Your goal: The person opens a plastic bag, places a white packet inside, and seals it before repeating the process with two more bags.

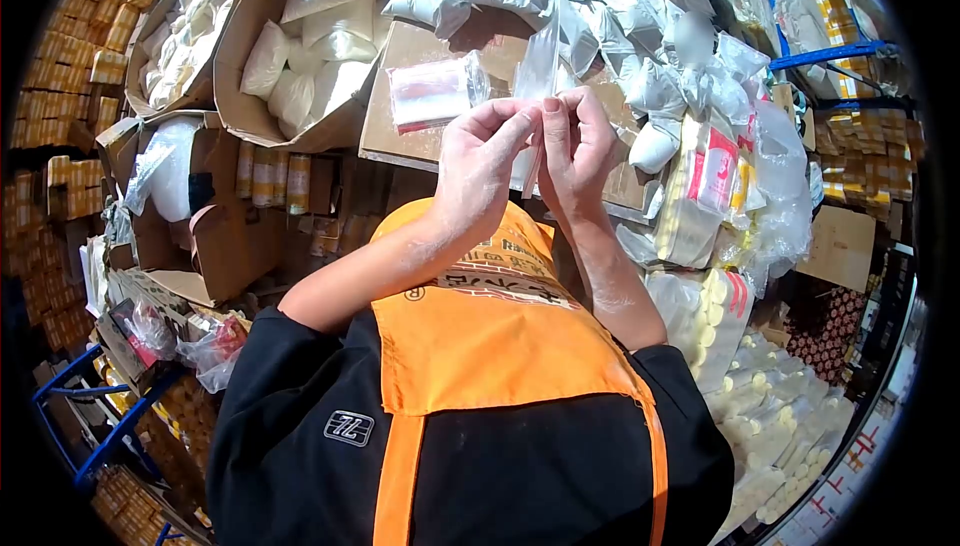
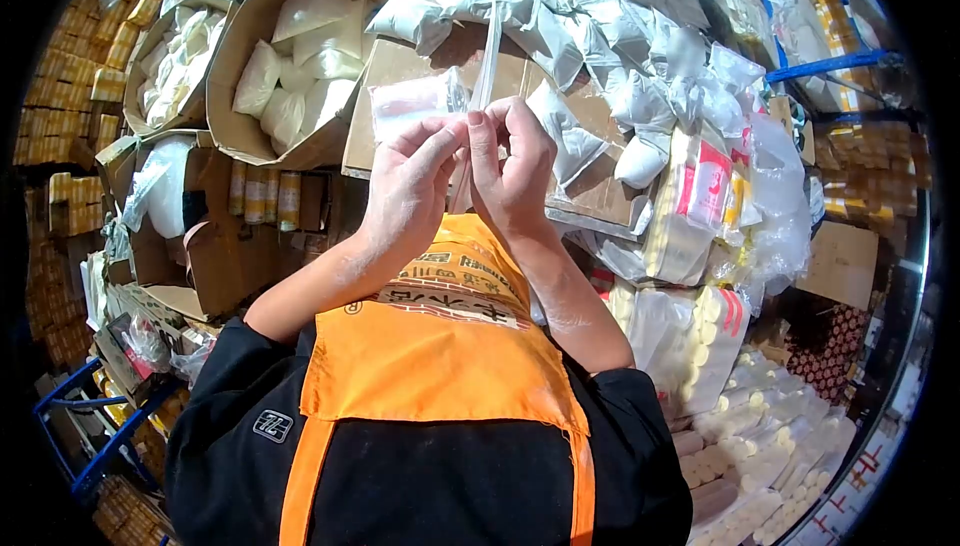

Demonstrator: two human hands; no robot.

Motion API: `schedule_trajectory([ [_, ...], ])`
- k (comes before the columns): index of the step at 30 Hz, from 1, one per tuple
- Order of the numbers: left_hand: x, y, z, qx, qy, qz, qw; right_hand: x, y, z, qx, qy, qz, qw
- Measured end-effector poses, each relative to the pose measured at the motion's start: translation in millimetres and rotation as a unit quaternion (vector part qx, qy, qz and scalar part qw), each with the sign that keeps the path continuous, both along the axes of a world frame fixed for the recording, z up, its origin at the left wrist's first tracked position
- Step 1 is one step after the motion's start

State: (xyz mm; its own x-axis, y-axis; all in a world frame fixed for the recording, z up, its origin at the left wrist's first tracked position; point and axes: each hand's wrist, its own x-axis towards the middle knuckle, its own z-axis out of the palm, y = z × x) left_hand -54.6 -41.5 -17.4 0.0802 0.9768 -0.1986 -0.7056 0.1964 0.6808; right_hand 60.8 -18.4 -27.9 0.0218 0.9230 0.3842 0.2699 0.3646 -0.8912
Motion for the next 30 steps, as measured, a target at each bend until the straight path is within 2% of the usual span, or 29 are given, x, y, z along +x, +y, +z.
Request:
schedule_trajectory([
  [7,-1.2,1.6,0.4,0.015,0.01,0.0,1.0,1.6,3.1,0.8,0.039,-0.028,-0.004,0.999],
  [11,-6.8,4.9,-1.3,0.044,0.083,-0.016,0.995,0.7,3.0,2.1,0.032,-0.02,-0.002,0.999],
  [16,-6.8,10.6,-11.0,0.094,0.174,0.003,0.98,6.1,1.9,3.5,-0.052,0.016,0.059,0.997],
  [18,-6.6,12.3,-14.7,0.135,0.268,0.029,0.953,7.2,0.4,7.4,-0.087,0.026,0.053,0.994],
  [20,-5.5,13.0,-17.1,0.135,0.285,0.024,0.949,8.3,-0.3,2.0,-0.117,0.041,0.02,0.992],
  [21,-2.8,13.4,-21.8,0.122,0.277,0.02,0.953,9.1,-2.9,11.0,-0.13,-0.026,0.008,0.991],
  [24,1.5,16.6,-30.7,0.103,0.258,0.015,0.961,14.4,-1.3,5.7,-0.131,-0.056,0.009,0.99],
  [26,1.0,18.7,-35.8,0.119,0.249,-0.007,0.961,15.0,0.1,1.3,-0.132,-0.016,0.014,0.991],
  [30,1.0,28.9,-48.0,0.094,0.259,-0.033,0.961,10.5,-1.8,-5.2,-0.052,-0.153,-0.029,0.986],
])
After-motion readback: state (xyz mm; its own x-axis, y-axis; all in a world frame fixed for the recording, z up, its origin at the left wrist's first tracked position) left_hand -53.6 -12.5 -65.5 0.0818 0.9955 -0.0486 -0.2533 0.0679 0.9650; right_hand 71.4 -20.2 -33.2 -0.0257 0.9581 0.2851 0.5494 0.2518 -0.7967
